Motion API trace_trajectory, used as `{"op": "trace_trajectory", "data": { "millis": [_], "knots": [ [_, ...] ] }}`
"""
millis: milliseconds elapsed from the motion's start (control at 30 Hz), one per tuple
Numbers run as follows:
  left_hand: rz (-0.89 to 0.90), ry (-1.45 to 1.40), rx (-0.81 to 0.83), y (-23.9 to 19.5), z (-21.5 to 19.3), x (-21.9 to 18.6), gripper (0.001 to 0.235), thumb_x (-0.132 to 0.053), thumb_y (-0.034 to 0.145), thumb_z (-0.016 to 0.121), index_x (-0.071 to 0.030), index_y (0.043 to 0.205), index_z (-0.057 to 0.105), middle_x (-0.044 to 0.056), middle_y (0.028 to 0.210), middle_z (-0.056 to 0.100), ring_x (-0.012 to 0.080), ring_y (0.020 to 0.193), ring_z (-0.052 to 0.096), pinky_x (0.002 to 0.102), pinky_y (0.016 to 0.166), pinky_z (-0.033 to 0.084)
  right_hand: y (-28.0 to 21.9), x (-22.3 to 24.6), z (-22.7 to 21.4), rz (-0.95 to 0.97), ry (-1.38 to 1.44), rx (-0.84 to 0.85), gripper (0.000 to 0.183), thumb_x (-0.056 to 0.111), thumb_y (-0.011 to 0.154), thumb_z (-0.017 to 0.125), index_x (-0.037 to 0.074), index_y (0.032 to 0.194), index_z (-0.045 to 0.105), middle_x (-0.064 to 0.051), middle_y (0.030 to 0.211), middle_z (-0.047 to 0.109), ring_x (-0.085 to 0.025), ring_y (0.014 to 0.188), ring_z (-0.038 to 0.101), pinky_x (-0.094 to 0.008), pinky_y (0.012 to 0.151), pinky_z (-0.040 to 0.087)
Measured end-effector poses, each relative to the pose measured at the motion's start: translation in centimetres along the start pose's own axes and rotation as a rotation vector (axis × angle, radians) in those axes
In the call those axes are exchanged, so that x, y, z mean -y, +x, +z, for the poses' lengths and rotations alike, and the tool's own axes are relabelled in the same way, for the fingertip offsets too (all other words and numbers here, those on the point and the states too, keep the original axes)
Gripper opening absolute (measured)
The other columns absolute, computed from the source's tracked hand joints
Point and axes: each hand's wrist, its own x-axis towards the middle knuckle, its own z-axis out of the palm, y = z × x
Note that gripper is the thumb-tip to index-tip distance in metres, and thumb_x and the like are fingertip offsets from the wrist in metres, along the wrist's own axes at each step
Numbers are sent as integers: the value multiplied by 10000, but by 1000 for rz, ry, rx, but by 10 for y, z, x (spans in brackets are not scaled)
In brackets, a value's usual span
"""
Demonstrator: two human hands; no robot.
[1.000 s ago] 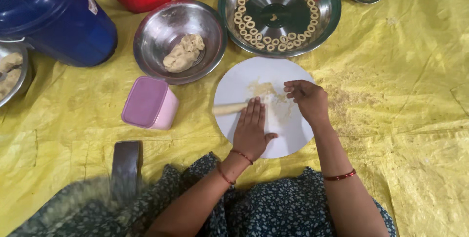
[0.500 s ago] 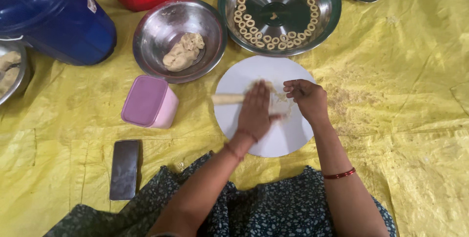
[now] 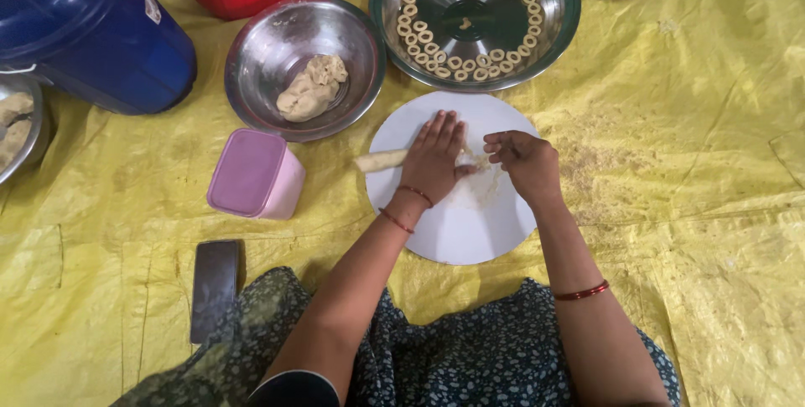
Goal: The person rolls small pieces of dough into thin ropes on a white plate, then joins the ends to form rings. The finished rings are placed into a metal bowl. The process is repeated with additional dough pieces.
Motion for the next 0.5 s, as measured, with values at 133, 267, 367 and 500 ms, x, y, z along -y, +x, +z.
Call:
{"op": "trace_trajectory", "data": {
  "millis": [133,267,367,500],
  "knots": [
    [59,-214,66,-31,-14,-16,927,-622,936,524,30,1569,341,219,1659,265,338,1566,163,447,1282,156,1,4,3,57,-27,2,260,-33,928,570,24,1089,766,-64,979,797,-102,829,763,-244,710,585],
    [59,-182,-158,-71,-37,-24,758,-423,958,639,-1,1552,432,241,1655,316,374,1558,216,498,1274,185,0,5,1,72,-3,-2,288,-30,918,573,45,1116,767,-57,978,797,-100,841,758,-244,724,581],
    [-194,-89,-167,-93,-53,-16,673,-317,856,717,-16,1435,555,272,1575,395,453,1500,279,612,1195,200,-3,4,3,54,-32,-6,280,-28,919,578,45,1111,769,-59,972,800,-103,842,762,-244,736,584],
    [-263,-212,-160,-99,-45,-1,282,-236,919,706,-71,1147,721,209,1398,572,410,1403,420,585,1168,296,-4,6,6,-24,18,26,247,-36,925,566,18,1067,761,-61,1014,801,-118,840,767,-261,715,586]
  ]
}}
